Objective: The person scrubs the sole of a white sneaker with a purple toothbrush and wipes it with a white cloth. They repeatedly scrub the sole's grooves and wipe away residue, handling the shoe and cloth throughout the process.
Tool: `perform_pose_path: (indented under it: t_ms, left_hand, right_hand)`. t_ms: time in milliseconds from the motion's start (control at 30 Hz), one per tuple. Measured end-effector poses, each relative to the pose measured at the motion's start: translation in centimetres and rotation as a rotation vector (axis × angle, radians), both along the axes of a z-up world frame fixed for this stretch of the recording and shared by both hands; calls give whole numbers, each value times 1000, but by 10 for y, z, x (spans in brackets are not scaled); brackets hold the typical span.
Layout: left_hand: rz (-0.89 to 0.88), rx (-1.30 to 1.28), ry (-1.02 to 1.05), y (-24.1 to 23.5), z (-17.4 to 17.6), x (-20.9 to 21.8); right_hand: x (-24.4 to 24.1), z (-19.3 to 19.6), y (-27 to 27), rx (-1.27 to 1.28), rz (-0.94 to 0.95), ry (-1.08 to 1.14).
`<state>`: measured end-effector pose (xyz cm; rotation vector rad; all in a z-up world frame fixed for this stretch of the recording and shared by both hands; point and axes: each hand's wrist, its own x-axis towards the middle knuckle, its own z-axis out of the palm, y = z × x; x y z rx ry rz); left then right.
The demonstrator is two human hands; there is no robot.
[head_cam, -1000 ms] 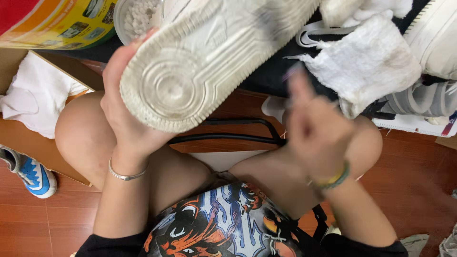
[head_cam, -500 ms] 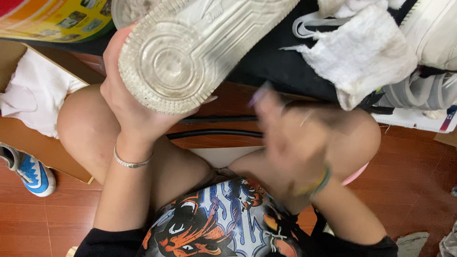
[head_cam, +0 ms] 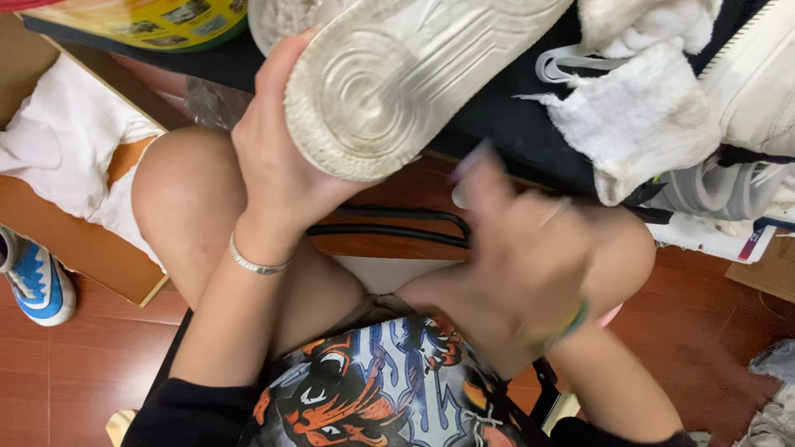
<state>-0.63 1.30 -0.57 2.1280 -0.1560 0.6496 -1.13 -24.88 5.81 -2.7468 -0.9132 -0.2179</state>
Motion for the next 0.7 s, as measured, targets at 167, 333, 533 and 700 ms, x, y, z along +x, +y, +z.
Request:
perform_pose_path:
  t_ms: [167,333,533,700]
  left_hand:
    - [26,42,-28,-1,-3,4]
    - [8,45,-35,-1,-4,-1]
    - [1,52,-60,0,-3,0]
    - [-4,60,-61,0,-4,-2]
  right_hand:
    - [2,-1,9,-102,64,-156]
    - [-12,7,14,-168,26,-106]
    - [-5,12,20,39,-59,-11]
    - [-12,15,28,129,29,72]
